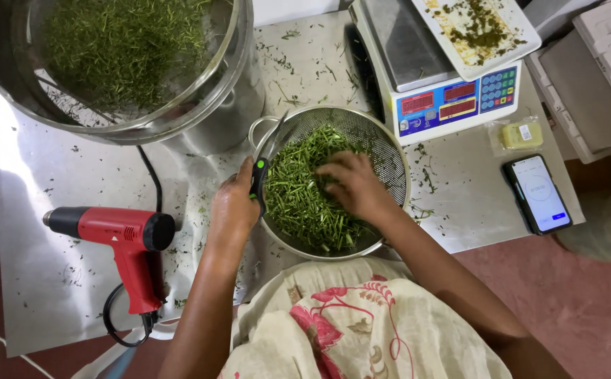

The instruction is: Trimming green leaves with scissors and drying them with a heat gun in a colander

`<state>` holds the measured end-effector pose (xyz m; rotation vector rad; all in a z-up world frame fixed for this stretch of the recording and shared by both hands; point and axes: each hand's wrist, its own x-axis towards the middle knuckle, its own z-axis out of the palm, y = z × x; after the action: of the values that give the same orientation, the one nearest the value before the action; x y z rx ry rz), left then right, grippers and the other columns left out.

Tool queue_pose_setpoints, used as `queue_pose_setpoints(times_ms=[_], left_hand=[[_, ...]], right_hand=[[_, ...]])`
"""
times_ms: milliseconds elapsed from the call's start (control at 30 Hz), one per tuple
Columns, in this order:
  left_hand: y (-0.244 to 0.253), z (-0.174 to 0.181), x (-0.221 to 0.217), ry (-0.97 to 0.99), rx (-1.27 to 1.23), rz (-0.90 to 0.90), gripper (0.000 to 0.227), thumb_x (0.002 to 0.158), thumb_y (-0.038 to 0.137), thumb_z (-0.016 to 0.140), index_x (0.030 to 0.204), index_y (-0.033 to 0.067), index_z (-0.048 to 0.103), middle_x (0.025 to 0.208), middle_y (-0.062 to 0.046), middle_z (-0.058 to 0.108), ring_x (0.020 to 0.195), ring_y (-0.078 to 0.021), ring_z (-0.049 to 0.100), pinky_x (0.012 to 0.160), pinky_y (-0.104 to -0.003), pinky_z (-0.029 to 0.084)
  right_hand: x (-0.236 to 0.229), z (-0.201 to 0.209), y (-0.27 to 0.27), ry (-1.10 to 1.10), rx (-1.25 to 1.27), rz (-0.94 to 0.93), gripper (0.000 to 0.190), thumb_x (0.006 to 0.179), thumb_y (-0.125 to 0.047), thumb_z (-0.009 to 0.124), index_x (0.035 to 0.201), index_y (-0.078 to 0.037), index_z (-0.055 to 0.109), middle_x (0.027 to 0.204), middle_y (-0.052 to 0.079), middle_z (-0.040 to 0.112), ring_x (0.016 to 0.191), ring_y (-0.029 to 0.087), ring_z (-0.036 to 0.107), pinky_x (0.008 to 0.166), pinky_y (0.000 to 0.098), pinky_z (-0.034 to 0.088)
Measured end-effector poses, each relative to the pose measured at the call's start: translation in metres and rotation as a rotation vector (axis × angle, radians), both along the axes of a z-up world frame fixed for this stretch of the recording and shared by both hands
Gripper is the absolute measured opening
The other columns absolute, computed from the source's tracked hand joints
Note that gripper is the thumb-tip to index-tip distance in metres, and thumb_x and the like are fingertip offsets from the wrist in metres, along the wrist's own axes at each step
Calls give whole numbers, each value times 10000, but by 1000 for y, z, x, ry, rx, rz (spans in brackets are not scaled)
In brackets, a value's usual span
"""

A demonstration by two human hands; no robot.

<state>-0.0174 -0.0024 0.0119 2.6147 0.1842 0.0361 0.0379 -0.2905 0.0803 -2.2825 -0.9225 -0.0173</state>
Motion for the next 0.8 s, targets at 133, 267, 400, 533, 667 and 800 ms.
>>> queue_pose_setpoints(times_ms=[133,267,400,533,667,800], left_hand=[[-6,22,1,10,111,-67,829,779,91,723,1562,109,452,1119,-229,721,1039,-424,706,843,-540,613],[-4,54,1,152,-152,-6,794,866,248,722,1590,197,403,1222,-251,687,1111,-484,656,918,-616,558],[-17,134,-27,418,-401,237,899,854,574,747,1558,204,328,1327,-236,646,1225,-483,611,998,-657,508],[34,35,-46,467,-330,337,883,713,771,777,1374,262,486,1132,-117,751,1087,-433,696,916,-589,542],[50,2,-61,581,-36,245,753,802,505,721,1434,205,443,1183,-186,721,1140,-427,686,1011,-556,535],[44,-52,-69,229,625,72,680,859,262,586,1451,-57,486,827,-140,755,715,-280,772,599,-416,634]], right_hand=[[-20,28,26,98,-91,295,450,952,-389,677,1381,-268,615,1505,229,462,1311,530,435,1060,643,403],[-20,-6,28,123,-254,229,389,890,-381,707,1239,-234,622,1466,126,428,1234,518,461,937,621,483],[-7,-16,15,269,-38,87,327,805,-166,700,1095,-230,563,1266,94,486,1129,529,540,921,623,500],[4,-29,9,426,103,62,343,789,-83,690,1098,-196,593,1153,111,522,1135,487,575,944,582,500],[9,-42,11,409,93,83,372,812,-17,684,1121,-205,591,1178,114,526,1180,453,574,1009,611,462],[12,-52,11,323,37,94,389,793,-31,719,1130,-191,607,1177,111,547,1247,439,563,1066,628,409]])
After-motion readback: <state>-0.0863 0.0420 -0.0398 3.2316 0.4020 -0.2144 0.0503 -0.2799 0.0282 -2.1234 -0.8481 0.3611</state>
